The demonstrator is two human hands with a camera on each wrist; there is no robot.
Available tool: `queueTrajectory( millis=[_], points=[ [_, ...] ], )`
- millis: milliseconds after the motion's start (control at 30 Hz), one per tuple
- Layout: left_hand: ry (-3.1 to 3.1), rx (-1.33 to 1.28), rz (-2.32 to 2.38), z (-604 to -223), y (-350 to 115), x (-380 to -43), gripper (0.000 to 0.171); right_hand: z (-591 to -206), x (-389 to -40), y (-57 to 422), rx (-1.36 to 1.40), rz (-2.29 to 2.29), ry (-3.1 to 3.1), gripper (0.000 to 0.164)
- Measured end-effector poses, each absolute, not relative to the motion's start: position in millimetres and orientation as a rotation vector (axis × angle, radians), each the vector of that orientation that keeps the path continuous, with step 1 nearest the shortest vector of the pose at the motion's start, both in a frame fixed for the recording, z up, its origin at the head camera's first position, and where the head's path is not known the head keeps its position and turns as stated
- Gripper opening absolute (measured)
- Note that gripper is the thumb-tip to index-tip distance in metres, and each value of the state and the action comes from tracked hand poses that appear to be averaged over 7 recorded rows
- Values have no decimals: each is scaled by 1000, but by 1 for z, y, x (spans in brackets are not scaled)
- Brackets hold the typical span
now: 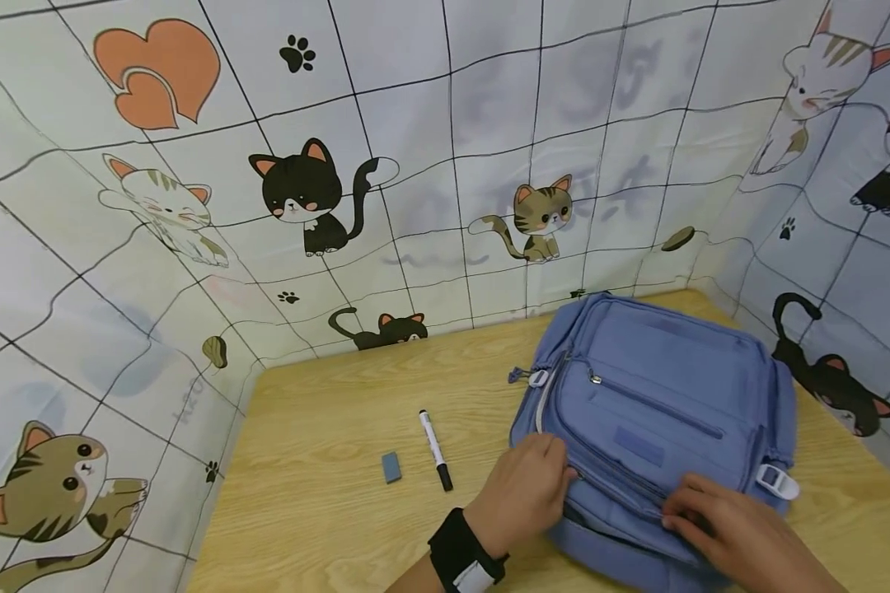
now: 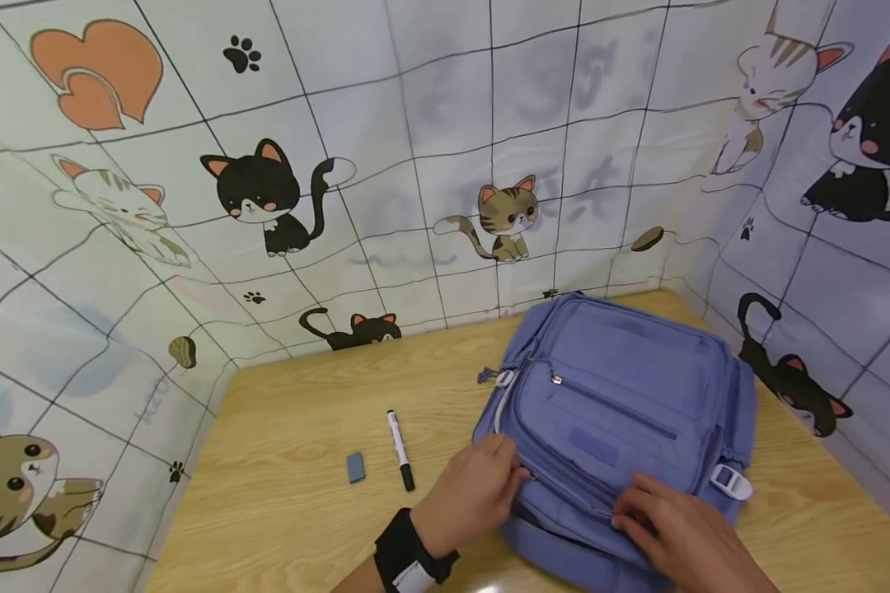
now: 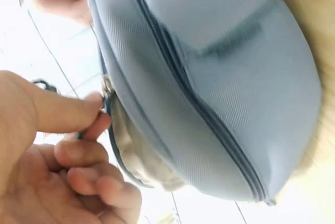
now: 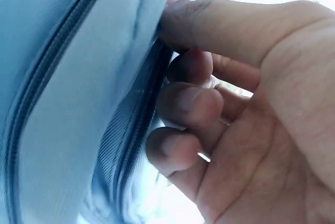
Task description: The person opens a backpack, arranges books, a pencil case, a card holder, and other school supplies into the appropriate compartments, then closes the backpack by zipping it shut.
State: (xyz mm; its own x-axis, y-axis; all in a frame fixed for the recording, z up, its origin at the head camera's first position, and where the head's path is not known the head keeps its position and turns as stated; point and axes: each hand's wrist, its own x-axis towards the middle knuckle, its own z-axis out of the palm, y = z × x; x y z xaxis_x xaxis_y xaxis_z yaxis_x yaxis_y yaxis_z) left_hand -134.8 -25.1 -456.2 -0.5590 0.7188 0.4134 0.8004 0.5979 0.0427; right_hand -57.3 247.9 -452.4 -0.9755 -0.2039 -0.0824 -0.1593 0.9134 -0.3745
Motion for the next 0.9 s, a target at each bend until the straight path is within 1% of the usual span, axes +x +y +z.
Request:
queueTrajectory(
  millis=[67,167,400,500,700,900],
  points=[
    [-2462,-1220,-354,-455,-29,-139,26,-447,-59,242,-297,-597,3003,16],
    [-2452,-1257,-387,-453,-29,-141,25,-440,-63,225,-390,-622,3121,16],
    [-2503,-1275,-397,-453,-28,-143,21,-439,-82,187,-588,-397,3295,25],
    [-2509,-1281,-517,-456,-29,-147,19,-441,-84,183,-577,-362,3333,26],
    [-2584,-1133,-823,-455,-41,-171,18,-442,-83,182,-579,-430,3361,27],
    [-2636,-1099,-937,-455,-48,-188,13,-441,-85,179,-602,-464,3369,26]
  ],
)
